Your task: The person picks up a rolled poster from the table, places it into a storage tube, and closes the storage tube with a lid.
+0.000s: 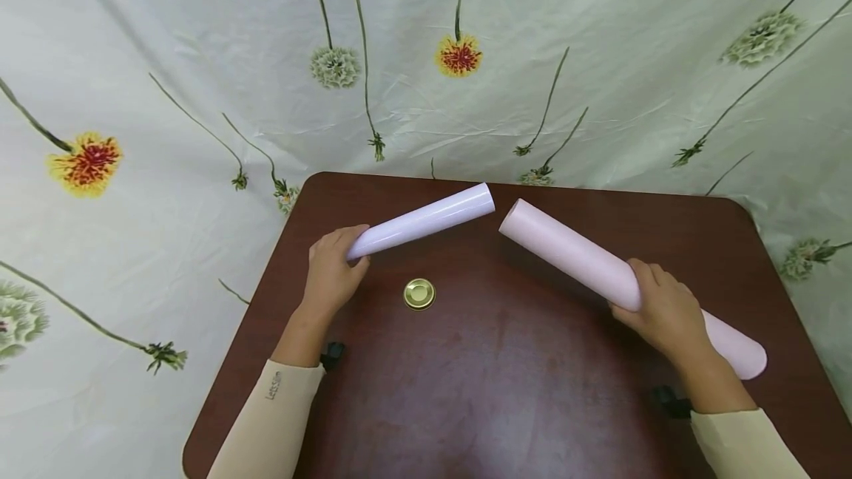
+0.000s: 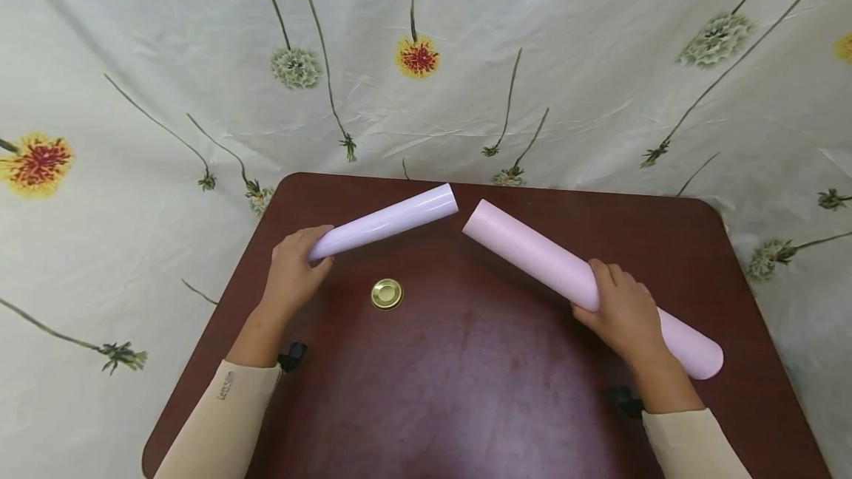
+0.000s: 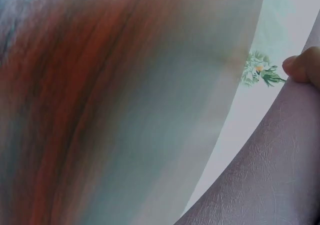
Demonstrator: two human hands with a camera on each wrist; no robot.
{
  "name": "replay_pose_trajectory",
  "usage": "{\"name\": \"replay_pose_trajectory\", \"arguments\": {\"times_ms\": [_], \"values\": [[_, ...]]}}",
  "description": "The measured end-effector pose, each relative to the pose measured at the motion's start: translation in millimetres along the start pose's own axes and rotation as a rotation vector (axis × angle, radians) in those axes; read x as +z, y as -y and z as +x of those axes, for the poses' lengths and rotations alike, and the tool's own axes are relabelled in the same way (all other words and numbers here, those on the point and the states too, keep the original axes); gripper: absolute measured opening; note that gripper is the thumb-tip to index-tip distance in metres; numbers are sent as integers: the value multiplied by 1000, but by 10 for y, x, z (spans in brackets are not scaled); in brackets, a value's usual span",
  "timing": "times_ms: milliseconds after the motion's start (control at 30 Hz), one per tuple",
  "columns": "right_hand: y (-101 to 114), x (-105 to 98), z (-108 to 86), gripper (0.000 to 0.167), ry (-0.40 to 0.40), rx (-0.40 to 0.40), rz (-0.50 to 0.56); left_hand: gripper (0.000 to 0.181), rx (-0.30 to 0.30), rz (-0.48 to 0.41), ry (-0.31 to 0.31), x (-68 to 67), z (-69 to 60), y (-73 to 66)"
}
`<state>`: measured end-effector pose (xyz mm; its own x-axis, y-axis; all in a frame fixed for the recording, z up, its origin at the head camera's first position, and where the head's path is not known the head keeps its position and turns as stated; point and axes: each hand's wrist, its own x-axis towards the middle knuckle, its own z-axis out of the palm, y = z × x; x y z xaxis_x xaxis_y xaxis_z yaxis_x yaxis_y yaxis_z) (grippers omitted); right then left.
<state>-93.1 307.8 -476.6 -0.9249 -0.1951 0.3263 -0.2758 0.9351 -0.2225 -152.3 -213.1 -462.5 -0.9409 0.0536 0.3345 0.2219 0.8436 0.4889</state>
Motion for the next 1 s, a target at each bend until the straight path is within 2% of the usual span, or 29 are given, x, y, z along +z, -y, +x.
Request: {"name": "replay_pose_trajectory", "arguments": {"times_ms": [600,833,1000], "values": [[-51,-62,4,79,-57,-100,-28,51,103,-52,-12,-26,-33,19],[-76,-87,-12,84,-82,-150,-34,53,103,-46,-8,-58,-39,2],[-76,-133,-1,88,-46,-153,-57,54,105,-54,12,-89,-36,-2]]}}
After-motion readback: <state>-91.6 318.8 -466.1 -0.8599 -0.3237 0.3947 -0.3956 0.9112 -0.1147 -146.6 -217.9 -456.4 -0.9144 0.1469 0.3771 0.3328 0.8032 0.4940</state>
